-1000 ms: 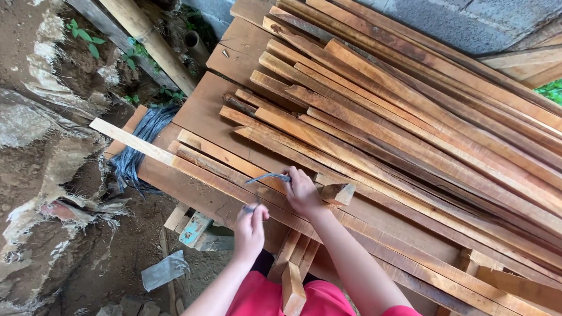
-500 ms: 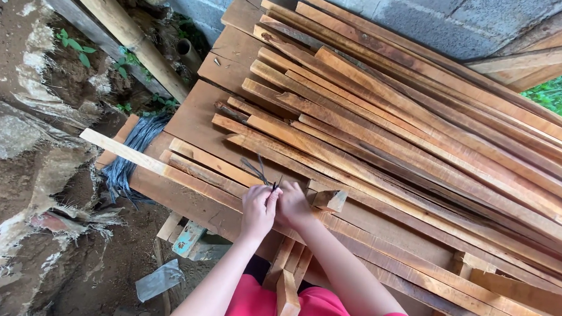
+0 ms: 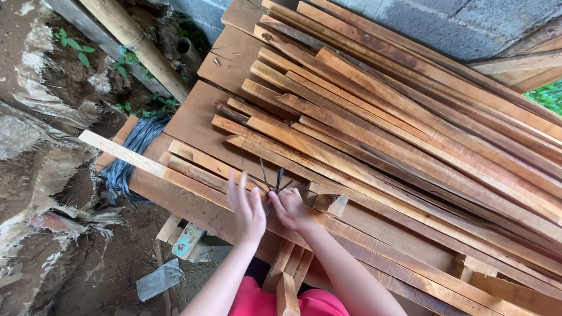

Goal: The person aligns several thin wooden planks on a wooden workbench and secures them into a bundle using black straps. The person ties knots to fasten the straps around the wood stack and then moves the completed bundle to a nearby pile.

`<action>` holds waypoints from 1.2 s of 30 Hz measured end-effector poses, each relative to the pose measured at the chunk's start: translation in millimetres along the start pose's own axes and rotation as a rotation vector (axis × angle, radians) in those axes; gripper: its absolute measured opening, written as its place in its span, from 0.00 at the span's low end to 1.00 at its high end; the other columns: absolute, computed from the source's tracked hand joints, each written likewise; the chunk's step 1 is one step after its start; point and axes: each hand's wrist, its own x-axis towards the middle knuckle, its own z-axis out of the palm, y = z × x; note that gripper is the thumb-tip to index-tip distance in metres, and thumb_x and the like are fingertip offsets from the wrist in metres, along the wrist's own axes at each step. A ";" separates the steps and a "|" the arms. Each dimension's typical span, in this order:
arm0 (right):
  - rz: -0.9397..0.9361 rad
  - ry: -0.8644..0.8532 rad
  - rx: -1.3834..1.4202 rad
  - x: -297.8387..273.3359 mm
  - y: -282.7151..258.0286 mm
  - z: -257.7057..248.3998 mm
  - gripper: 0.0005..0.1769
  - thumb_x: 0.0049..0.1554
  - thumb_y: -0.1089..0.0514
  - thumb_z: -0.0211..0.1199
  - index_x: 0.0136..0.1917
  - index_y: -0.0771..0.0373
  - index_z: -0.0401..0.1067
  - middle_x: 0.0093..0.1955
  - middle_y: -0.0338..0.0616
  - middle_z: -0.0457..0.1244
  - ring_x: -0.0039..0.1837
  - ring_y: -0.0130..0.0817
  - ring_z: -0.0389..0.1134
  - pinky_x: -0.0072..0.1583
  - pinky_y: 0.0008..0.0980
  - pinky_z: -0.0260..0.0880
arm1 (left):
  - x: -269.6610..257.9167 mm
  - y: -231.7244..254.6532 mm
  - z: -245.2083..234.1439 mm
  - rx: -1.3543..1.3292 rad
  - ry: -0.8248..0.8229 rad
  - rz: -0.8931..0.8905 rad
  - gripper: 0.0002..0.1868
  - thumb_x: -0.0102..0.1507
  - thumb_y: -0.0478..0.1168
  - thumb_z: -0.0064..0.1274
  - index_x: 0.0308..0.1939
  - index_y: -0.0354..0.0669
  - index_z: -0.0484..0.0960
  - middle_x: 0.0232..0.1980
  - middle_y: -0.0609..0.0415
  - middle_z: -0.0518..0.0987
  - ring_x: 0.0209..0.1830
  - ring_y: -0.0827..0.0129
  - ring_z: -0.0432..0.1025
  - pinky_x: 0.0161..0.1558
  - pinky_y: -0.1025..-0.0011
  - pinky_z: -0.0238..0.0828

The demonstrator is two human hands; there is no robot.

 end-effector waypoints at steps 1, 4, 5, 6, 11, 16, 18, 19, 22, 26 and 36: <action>0.003 0.003 -0.001 -0.6 -1.4 -4.4 0.25 0.69 0.49 0.49 0.34 0.61 0.71 0.35 0.53 0.67 0.46 0.53 0.71 0.58 0.48 0.64 | -6.0 -11.4 2.7 -0.001 -0.004 0.001 0.26 0.74 0.52 0.31 0.73 0.47 0.63 0.81 0.39 0.50 0.80 0.38 0.43 0.72 0.34 0.45; 0.064 -0.027 0.064 1.9 -10.4 -12.7 0.24 0.69 0.51 0.49 0.35 0.63 0.70 0.35 0.53 0.67 0.46 0.54 0.71 0.59 0.48 0.65 | -16.3 -40.4 8.1 0.018 0.012 -0.054 0.23 0.75 0.48 0.38 0.66 0.34 0.70 0.68 0.31 0.69 0.71 0.36 0.60 0.72 0.45 0.52; 0.065 -0.033 0.067 3.7 -14.9 -16.5 0.24 0.69 0.52 0.48 0.34 0.63 0.69 0.35 0.54 0.66 0.46 0.56 0.70 0.57 0.49 0.66 | -15.5 -44.9 12.3 0.106 0.000 -0.065 0.23 0.72 0.51 0.45 0.58 0.34 0.76 0.61 0.35 0.74 0.64 0.38 0.67 0.66 0.49 0.59; 0.065 -0.042 0.066 4.6 -18.7 -22.4 0.25 0.69 0.52 0.48 0.33 0.63 0.68 0.35 0.55 0.66 0.46 0.57 0.70 0.55 0.49 0.66 | -15.7 -48.8 18.5 0.190 -0.011 -0.077 0.23 0.69 0.54 0.53 0.51 0.34 0.82 0.53 0.39 0.80 0.56 0.41 0.73 0.61 0.52 0.67; 0.056 -0.075 0.108 10.9 -25.0 -39.9 0.21 0.66 0.58 0.48 0.33 0.66 0.68 0.35 0.60 0.65 0.45 0.62 0.68 0.51 0.53 0.68 | 8.4 -32.5 29.4 0.203 -0.222 -0.326 0.31 0.65 0.69 0.50 0.49 0.46 0.86 0.53 0.47 0.82 0.60 0.51 0.74 0.61 0.57 0.69; 0.080 -0.093 0.056 8.4 -13.4 -36.3 0.22 0.66 0.57 0.50 0.32 0.66 0.67 0.34 0.60 0.64 0.43 0.62 0.68 0.50 0.53 0.68 | 22.3 -39.5 41.8 0.247 -0.253 -0.245 0.23 0.69 0.56 0.47 0.40 0.43 0.88 0.43 0.44 0.84 0.51 0.46 0.77 0.54 0.52 0.72; 0.199 -0.042 0.209 7.1 -10.9 -36.4 0.23 0.67 0.56 0.48 0.34 0.67 0.70 0.35 0.58 0.66 0.43 0.58 0.69 0.52 0.49 0.70 | 25.7 -30.7 37.4 0.100 -0.219 -0.242 0.23 0.71 0.56 0.43 0.40 0.50 0.90 0.40 0.49 0.87 0.50 0.48 0.79 0.51 0.57 0.74; 0.197 -0.040 0.208 12.7 -23.3 -40.2 0.23 0.67 0.56 0.48 0.34 0.67 0.70 0.35 0.58 0.66 0.43 0.58 0.69 0.52 0.49 0.70 | 25.6 -25.9 34.4 0.100 -0.218 -0.239 0.23 0.71 0.56 0.43 0.40 0.50 0.90 0.40 0.49 0.87 0.50 0.48 0.79 0.51 0.57 0.74; 0.329 0.027 0.314 18.1 -43.8 -39.3 0.25 0.69 0.53 0.48 0.36 0.68 0.71 0.36 0.58 0.66 0.43 0.42 0.67 0.52 0.45 0.68 | 13.9 -21.5 22.3 0.120 -0.175 -0.230 0.24 0.72 0.56 0.43 0.40 0.46 0.90 0.38 0.40 0.85 0.47 0.42 0.78 0.49 0.51 0.73; 0.457 0.073 0.325 20.7 -30.4 -26.4 0.23 0.69 0.52 0.49 0.41 0.67 0.76 0.37 0.59 0.68 0.44 0.43 0.69 0.52 0.47 0.68 | -2.4 -19.5 7.9 0.158 -0.150 -0.179 0.24 0.70 0.54 0.50 0.33 0.38 0.87 0.34 0.39 0.84 0.43 0.40 0.77 0.42 0.50 0.71; 0.512 0.163 0.339 18.0 -23.2 -22.3 0.12 0.63 0.50 0.65 0.48 0.59 0.81 0.40 0.49 0.73 0.46 0.33 0.72 0.53 0.40 0.71 | 13.8 -77.6 40.6 0.114 -0.143 -0.285 0.06 0.56 0.47 0.66 0.37 0.60 0.92 0.34 0.54 0.87 0.45 0.59 0.81 0.47 0.64 0.75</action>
